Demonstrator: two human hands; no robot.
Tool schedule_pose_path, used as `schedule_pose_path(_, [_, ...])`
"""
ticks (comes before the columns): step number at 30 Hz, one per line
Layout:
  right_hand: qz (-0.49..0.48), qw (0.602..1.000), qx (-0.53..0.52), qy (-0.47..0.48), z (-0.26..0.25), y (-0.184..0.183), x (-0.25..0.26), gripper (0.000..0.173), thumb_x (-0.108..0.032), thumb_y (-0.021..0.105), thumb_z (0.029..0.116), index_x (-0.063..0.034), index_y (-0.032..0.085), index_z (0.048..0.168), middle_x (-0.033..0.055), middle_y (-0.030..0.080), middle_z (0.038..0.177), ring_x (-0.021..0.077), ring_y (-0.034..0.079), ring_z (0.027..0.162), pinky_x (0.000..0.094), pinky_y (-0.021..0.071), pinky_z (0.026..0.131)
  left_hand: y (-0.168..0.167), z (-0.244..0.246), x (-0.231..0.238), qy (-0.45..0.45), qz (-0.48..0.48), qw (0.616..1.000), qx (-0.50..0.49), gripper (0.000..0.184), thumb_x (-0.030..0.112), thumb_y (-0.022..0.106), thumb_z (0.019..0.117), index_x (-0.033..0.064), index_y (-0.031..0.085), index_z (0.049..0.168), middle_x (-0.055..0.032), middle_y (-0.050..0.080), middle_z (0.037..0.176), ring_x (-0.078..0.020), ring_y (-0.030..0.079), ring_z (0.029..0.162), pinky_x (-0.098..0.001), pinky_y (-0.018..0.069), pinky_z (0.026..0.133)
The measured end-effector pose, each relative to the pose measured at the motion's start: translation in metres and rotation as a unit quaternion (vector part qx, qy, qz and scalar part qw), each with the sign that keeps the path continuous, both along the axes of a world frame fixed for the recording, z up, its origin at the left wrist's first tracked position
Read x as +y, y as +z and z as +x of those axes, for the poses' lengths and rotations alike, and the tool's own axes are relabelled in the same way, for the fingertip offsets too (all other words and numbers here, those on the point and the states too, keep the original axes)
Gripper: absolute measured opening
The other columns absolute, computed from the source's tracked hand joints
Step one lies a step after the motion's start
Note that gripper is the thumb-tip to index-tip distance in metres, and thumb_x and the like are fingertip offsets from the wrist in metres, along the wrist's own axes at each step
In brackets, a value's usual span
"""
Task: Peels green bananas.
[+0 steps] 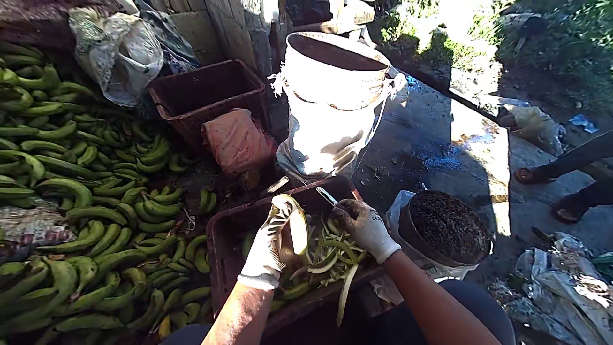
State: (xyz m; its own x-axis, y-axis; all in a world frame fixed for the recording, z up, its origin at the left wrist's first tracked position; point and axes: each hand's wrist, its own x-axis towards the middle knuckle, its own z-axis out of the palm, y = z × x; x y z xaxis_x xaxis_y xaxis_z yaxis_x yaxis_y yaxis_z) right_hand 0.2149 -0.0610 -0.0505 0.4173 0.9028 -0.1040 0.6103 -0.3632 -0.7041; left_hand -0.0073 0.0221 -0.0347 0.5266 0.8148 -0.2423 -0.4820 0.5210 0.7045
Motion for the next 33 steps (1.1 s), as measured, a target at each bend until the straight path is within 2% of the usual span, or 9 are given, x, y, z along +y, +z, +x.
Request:
schedule_pose_path(6, [0.217, 0.968, -0.052, 0.113, -0.037, -0.004, -0.018, 0.048, -0.052, 0.070, 0.0930, -0.0165, 0.072, 0.126, 0.0084, 0.069, 0.118, 0.0193, 0.066, 0.110, 0.0400, 0.0554, 0.097, 0.012, -0.001, 0.007, 0.125, -0.138, 0.980, -0.071, 0.039, 0.034, 0.028, 0.1109, 0.0069, 0.055, 0.119, -0.0126, 0.068, 0.099, -0.0227, 0.070, 0.091, -0.0400, 0.0601, 0.076])
schedule_pose_path(14, [0.267, 0.944, -0.059, 0.185, -0.037, -0.002, -0.018, 0.041, -0.048, 0.073, 0.0924, -0.0209, 0.074, 0.123, 0.0074, 0.068, 0.117, 0.0188, 0.063, 0.111, 0.0415, 0.0530, 0.098, 0.010, -0.004, -0.002, -0.002, -0.078, 0.997, -0.026, 0.037, 0.028, 0.033, 0.1115, 0.0015, 0.059, 0.116, -0.0153, 0.068, 0.095, -0.0233, 0.070, 0.081, -0.0379, 0.0613, 0.069])
schedule_pose_path(16, [0.270, 0.946, -0.041, 0.174, -0.035, 0.001, -0.015, 0.042, -0.047, 0.073, 0.0930, -0.0182, 0.074, 0.123, 0.0081, 0.068, 0.117, 0.0183, 0.064, 0.111, 0.0396, 0.0538, 0.097, 0.005, -0.006, -0.008, -0.045, -0.016, 0.999, -0.012, 0.030, 0.019, 0.034, 0.1094, 0.0039, 0.060, 0.114, -0.0114, 0.069, 0.095, -0.0183, 0.069, 0.085, -0.0343, 0.0603, 0.074])
schedule_pose_path(18, [0.239, 0.959, -0.011, 0.149, -0.029, 0.004, -0.011, 0.042, -0.045, 0.069, 0.0962, -0.0155, 0.074, 0.125, 0.0072, 0.069, 0.117, 0.0157, 0.065, 0.109, 0.0359, 0.0553, 0.096, 0.007, -0.008, -0.014, -0.089, 0.072, 0.993, 0.032, 0.028, 0.019, 0.045, 0.1072, 0.0054, 0.060, 0.126, -0.0094, 0.069, 0.105, -0.0157, 0.068, 0.094, -0.0336, 0.0590, 0.084])
schedule_pose_path(21, [0.073, 0.989, 0.035, 0.125, -0.006, 0.009, -0.002, 0.044, -0.049, 0.051, 0.1044, -0.0191, 0.073, 0.127, 0.0013, 0.072, 0.121, 0.0121, 0.066, 0.115, 0.0387, 0.0520, 0.103, 0.026, -0.010, -0.023, -0.180, 0.145, 0.970, 0.074, 0.058, 0.036, 0.064, 0.0989, 0.0111, 0.048, 0.149, -0.0061, 0.069, 0.120, -0.0128, 0.068, 0.103, -0.0310, 0.0584, 0.090])
schedule_pose_path(23, [-0.057, 0.992, 0.031, 0.107, 0.009, 0.002, 0.005, 0.046, -0.053, 0.046, 0.1044, -0.0218, 0.074, 0.123, 0.0007, 0.073, 0.116, 0.0156, 0.067, 0.113, 0.0473, 0.0501, 0.103, 0.034, -0.011, -0.027, -0.212, 0.173, 0.959, 0.079, 0.059, 0.037, 0.062, 0.0995, 0.0129, 0.046, 0.151, -0.0035, 0.068, 0.124, -0.0105, 0.067, 0.106, -0.0287, 0.0568, 0.093])
schedule_pose_path(25, [-0.079, 0.995, 0.033, 0.044, 0.016, -0.009, 0.006, 0.048, -0.059, 0.046, 0.1023, -0.0218, 0.074, 0.117, 0.0020, 0.074, 0.105, 0.0185, 0.069, 0.101, 0.0512, 0.0529, 0.094, 0.034, -0.011, -0.026, -0.192, 0.177, 0.962, 0.082, 0.047, 0.033, 0.055, 0.1034, 0.0118, 0.052, 0.145, -0.0051, 0.069, 0.115, -0.0127, 0.068, 0.099, -0.0305, 0.0580, 0.088])
schedule_pose_path(29, [0.061, 0.998, 0.010, 0.016, 0.009, 0.015, -0.008, 0.052, -0.061, 0.056, 0.0983, -0.0209, 0.070, 0.128, 0.0027, 0.071, 0.119, 0.0148, 0.066, 0.111, 0.0429, 0.0531, 0.100, 0.021, -0.006, -0.012, -0.066, 0.087, 0.993, 0.037, 0.038, 0.018, 0.052, 0.1053, 0.0057, 0.051, 0.141, -0.0127, 0.067, 0.108, -0.0206, 0.068, 0.092, -0.0380, 0.0599, 0.080])
schedule_pose_path(33, [0.220, 0.969, -0.034, 0.107, -0.010, 0.020, -0.022, 0.048, -0.050, 0.063, 0.0985, -0.0137, 0.069, 0.130, 0.0090, 0.067, 0.123, 0.0170, 0.064, 0.113, 0.0380, 0.0551, 0.099, 0.011, -0.013, 0.006, -0.023, -0.014, 0.994, -0.104, 0.037, 0.020, 0.031, 0.1099, 0.0040, 0.052, 0.135, -0.0185, 0.065, 0.121, -0.0297, 0.066, 0.106, -0.0483, 0.0574, 0.089])
